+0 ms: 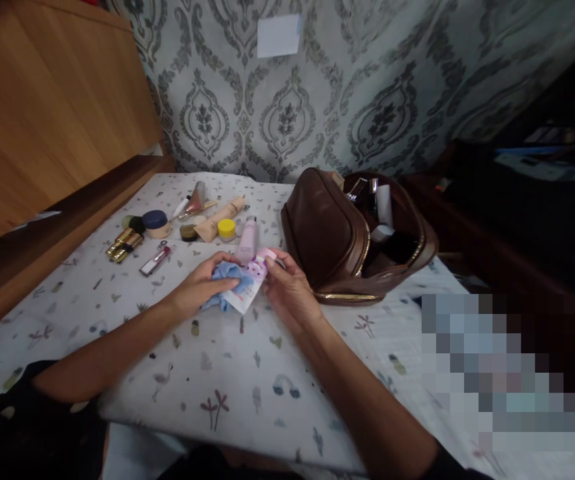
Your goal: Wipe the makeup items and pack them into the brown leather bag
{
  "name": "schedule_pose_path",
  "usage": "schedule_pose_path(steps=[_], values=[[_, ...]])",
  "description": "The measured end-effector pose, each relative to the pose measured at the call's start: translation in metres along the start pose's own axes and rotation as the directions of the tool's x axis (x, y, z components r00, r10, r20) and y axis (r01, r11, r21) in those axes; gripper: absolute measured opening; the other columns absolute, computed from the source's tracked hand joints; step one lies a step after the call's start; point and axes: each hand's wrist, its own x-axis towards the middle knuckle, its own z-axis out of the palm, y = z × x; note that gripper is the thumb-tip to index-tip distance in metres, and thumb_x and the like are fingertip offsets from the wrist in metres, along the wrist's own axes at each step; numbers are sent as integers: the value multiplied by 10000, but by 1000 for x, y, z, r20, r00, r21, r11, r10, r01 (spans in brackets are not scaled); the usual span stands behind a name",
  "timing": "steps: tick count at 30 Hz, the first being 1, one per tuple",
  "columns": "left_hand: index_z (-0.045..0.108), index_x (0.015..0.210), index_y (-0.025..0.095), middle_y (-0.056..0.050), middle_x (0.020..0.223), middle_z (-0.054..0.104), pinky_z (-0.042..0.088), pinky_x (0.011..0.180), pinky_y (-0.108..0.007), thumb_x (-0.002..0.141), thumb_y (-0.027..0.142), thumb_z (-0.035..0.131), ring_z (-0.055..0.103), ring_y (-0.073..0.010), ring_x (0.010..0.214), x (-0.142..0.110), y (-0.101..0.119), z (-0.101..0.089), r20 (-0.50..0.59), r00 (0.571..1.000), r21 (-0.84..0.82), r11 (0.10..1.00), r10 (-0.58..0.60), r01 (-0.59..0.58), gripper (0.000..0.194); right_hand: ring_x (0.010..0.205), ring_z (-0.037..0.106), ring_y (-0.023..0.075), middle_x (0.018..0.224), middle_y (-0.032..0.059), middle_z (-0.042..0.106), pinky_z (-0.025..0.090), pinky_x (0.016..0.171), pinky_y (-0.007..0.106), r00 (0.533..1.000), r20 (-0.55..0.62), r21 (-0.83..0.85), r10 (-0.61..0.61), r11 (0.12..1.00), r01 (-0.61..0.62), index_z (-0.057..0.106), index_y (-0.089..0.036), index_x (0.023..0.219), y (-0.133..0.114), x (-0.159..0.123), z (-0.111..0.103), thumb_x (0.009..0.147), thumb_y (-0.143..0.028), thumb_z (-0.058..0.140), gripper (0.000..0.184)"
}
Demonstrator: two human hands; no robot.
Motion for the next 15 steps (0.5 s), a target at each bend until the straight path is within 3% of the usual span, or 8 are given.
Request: schedule_pose_path(steps=[4,7,9,12,14,15], values=[[559,994,182,2,850,601,493,672,-257,712,296,745,592,-130,718,5,3,-8,-64,998,-33,999,28,-31,356,725,609,109,831,-34,704,501,666,239,999,3,-67,42,997,-42,718,-242,956,0,-2,2,602,-360,899,415],[578,987,180,-7,845,600,492,691,-278,816,316,639,585,-152,744,5,6,-13,-24,992,199,973,124,-117,227,637,554,81,764,-38,669,445,553,195,1000,13,-115,23,993,-21,712,-210,862,0,-4,3,579,-369,905,377],[594,1016,183,-32,917,613,492,760,-313,865,282,568,589,-185,839,2,8,-13,-8,960,455,856,279,-245,183,597,524,66,719,-46,640,421,518,181,1000,10,-142,-25,989,26,671,-193,764,1,-5,4,568,-360,910,351],[591,1110,193,-71,1059,607,469,898,-372,874,197,519,570,-229,1012,-5,10,-8,70,844,708,570,531,-417,246,512,486,63,632,-55,604,406,472,192,995,2,-223,-99,970,97,608,-190,698,4,-5,4,558,-381,910,383],[562,1203,209,-85,1111,589,472,923,-385,875,190,517,557,-244,1070,-11,9,-2,172,786,770,416,594,-483,332,495,494,75,610,-54,600,413,456,203,991,0,-275,-136,953,130,594,-194,699,8,-5,4,553,-414,904,407],[535,1253,214,-93,1140,579,484,913,-387,875,200,520,551,-253,1091,-13,8,1,222,777,792,355,589,-496,378,506,510,82,614,-51,602,424,457,204,989,-2,-287,-150,947,143,594,-194,707,10,-5,4,560,-429,897,411]])
